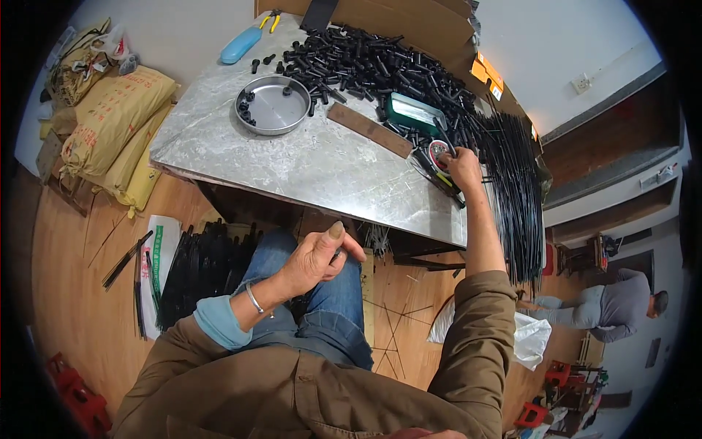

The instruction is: Assembling black rods with plastic connectors and trimming them using pliers.

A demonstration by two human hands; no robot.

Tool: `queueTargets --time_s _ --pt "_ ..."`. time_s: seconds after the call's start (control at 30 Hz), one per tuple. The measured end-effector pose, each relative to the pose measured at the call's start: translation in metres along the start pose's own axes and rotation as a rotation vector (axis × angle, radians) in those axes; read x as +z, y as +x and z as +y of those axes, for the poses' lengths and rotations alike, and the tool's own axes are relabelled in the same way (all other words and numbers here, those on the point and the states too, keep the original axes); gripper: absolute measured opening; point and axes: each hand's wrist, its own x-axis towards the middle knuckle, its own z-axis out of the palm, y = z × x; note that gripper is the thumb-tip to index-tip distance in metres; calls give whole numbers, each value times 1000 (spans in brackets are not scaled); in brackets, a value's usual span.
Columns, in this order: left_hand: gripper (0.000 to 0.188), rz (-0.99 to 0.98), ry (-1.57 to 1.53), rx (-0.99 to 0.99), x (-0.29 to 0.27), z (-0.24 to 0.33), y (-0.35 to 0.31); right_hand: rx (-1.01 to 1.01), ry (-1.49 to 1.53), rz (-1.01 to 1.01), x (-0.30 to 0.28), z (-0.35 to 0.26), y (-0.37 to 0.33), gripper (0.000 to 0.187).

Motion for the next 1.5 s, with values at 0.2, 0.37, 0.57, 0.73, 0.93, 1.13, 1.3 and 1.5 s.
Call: queueTargets --time_s 0.2,0.37,0.57,0.73,0.93,1.13,1.3,1.5 --pt "75 5 -1 4 -2 -2 2 -25 -75 76 3 -7 2 32" --pt "76 5 5 -9 -2 0 3 -12 -97 169 3 -2 7 32" --pt "80 -30 -80 77 -11 0 0 74 736 -238 -26 -25 -41 31" --pt "79 -25 -219 147 -9 8 -3 -127 1456 -577 -2 -52 -124 31" --pt "69 187 -26 263 5 11 -5 -128 1730 -676 27 -104 -210 33" --pt "56 274 -22 323 12 5 -16 -146 1749 -580 32 -132 -238 28" --pt "56 288 20 338 13 6 -21 -92 1683 -452 29 -140 -247 24" --pt "55 300 23 330 15 8 -25 -120 1623 -391 27 -143 -253 20"
